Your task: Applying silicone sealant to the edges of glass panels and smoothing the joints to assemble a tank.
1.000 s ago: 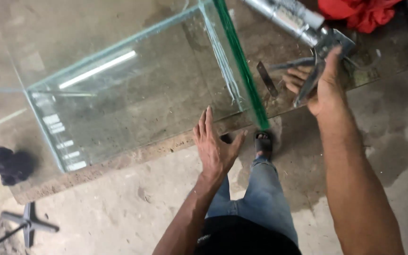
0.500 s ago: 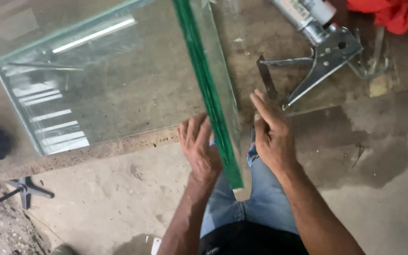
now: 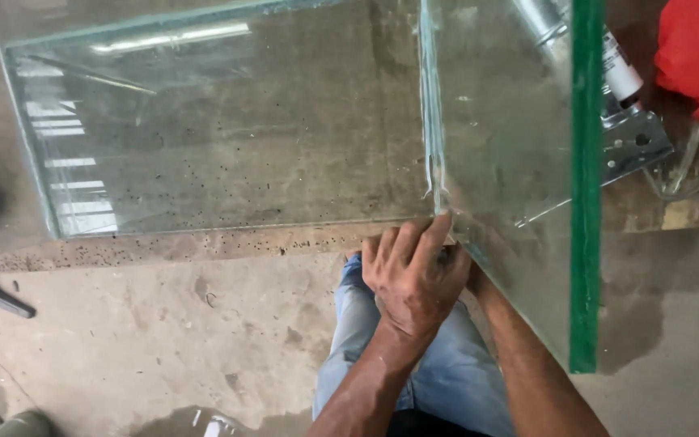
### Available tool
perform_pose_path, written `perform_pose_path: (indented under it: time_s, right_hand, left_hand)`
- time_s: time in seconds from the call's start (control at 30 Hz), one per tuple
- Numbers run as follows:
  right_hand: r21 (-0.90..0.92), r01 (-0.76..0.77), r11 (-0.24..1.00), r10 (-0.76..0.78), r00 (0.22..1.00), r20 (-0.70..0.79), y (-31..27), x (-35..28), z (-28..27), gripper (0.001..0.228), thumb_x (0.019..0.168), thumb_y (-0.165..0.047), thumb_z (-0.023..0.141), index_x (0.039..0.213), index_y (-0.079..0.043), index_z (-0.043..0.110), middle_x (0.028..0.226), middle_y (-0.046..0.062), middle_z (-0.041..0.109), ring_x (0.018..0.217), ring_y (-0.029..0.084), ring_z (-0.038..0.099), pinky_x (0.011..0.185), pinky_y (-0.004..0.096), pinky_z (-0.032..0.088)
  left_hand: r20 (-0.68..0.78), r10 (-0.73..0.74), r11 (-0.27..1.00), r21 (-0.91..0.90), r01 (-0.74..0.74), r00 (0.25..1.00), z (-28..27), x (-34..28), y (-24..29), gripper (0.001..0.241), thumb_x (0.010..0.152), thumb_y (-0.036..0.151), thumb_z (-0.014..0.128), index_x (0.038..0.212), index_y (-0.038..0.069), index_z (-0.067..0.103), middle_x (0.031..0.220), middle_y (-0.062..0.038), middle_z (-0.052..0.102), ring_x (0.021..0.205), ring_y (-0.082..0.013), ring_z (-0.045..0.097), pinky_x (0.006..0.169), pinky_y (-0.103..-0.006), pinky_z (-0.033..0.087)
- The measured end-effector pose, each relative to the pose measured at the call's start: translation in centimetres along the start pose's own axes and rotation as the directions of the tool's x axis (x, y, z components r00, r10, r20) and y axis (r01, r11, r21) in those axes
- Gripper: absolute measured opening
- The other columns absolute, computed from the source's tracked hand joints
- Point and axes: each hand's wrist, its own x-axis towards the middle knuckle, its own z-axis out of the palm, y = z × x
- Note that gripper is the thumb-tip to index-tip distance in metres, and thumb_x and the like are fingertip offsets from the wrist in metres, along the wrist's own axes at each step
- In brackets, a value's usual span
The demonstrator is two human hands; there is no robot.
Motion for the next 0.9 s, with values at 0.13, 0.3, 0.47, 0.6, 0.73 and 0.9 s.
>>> perform_pose_path:
  time_s: [0.13, 0.3, 0.47, 0.6, 0.73, 0.9]
  right_hand:
    - [-0.002, -0.006, 1.0, 0.006, 0.999, 0.047, -1.2, -0.6, 0.4, 0.03, 0.11, -0.018, 0.044, 0.134, -0.012, 0.06, 0.112, 0.009, 0.062, 0.111, 0.018, 0.055, 0.098, 0.035, 0.045]
    - [0.008, -0.04, 0.999, 0.039, 0.99, 0.132, -1.7, -1.5, 2.6, 0.03, 0.108, -0.018, 0.046, 0.134, -0.008, 0.06, 0.114, 0.012, 0.062, 0.113, 0.02, 0.055, 0.1, 0.038, 0.045]
    - [0.008, -0.074, 0.997, 0.072, 0.983, 0.169, -3.2, -2.8, 3.5, 0.031, 0.107, -0.018, 0.049, 0.133, -0.004, 0.061, 0.117, 0.015, 0.062, 0.115, 0.022, 0.054, 0.102, 0.04, 0.045]
    - [0.033, -0.09, 0.995, 0.083, 0.982, 0.17, -5.3, -3.9, 4.3, 0.033, 0.105, -0.017, 0.051, 0.132, -0.001, 0.061, 0.118, 0.018, 0.062, 0.116, 0.024, 0.053, 0.103, 0.042, 0.044]
    - [0.091, -0.096, 0.991, 0.081, 0.985, 0.155, -7.2, -4.8, 5.1, 0.035, 0.103, -0.017, 0.053, 0.132, 0.002, 0.061, 0.12, 0.02, 0.062, 0.117, 0.026, 0.053, 0.105, 0.044, 0.044]
    - [0.203, -0.061, 0.977, 0.053, 0.997, 0.047, -9.4, -5.3, 3.8, 0.037, 0.102, -0.017, 0.056, 0.131, 0.006, 0.061, 0.122, 0.024, 0.062, 0.119, 0.028, 0.052, 0.107, 0.046, 0.044]
  left_hand:
    - [-0.046, 0.001, 1.0, -0.02, -0.002, 0.999, -0.1, 0.6, 0.3, 0.03, 0.071, 0.013, 0.072, 0.101, 0.015, 0.077, 0.082, 0.001, 0.064, 0.063, -0.0192, 0.061, 0.066, -0.0328, 0.046]
    - [-0.072, -0.032, 0.999, -0.03, 0.03, 0.997, -0.3, 1.0, 0.7, 0.03, 0.07, 0.01, 0.073, 0.1, 0.013, 0.076, 0.081, 0.0, 0.064, 0.063, -0.0195, 0.063, 0.066, -0.0337, 0.047]
    - [-0.086, -0.039, 0.999, -0.041, 0.035, 0.996, -0.4, 0.9, 0.6, 0.028, 0.074, 0.01, 0.071, 0.102, 0.013, 0.075, 0.082, -0.002, 0.063, 0.062, -0.0196, 0.062, 0.066, -0.0324, 0.044]
    - [-0.065, -0.039, 0.997, -0.068, 0.035, 0.997, -0.4, 0.8, 0.6, 0.027, 0.075, 0.009, 0.072, 0.102, 0.012, 0.075, 0.083, -0.002, 0.064, 0.063, -0.0199, 0.063, 0.066, -0.0329, 0.045]
    - [-0.066, -0.04, 0.997, -0.071, 0.036, 0.997, 0.0, 0.8, 0.7, 0.026, 0.075, 0.01, 0.072, 0.101, 0.012, 0.076, 0.084, -0.001, 0.065, 0.063, -0.0186, 0.064, 0.065, -0.0317, 0.047]
    - [-0.022, 0.001, 0.996, -0.087, -0.003, 1.0, 0.2, 0.5, 0.5, 0.028, 0.072, 0.006, 0.069, 0.098, 0.01, 0.078, 0.082, -0.004, 0.068, 0.062, -0.0217, 0.067, 0.064, -0.0322, 0.05]
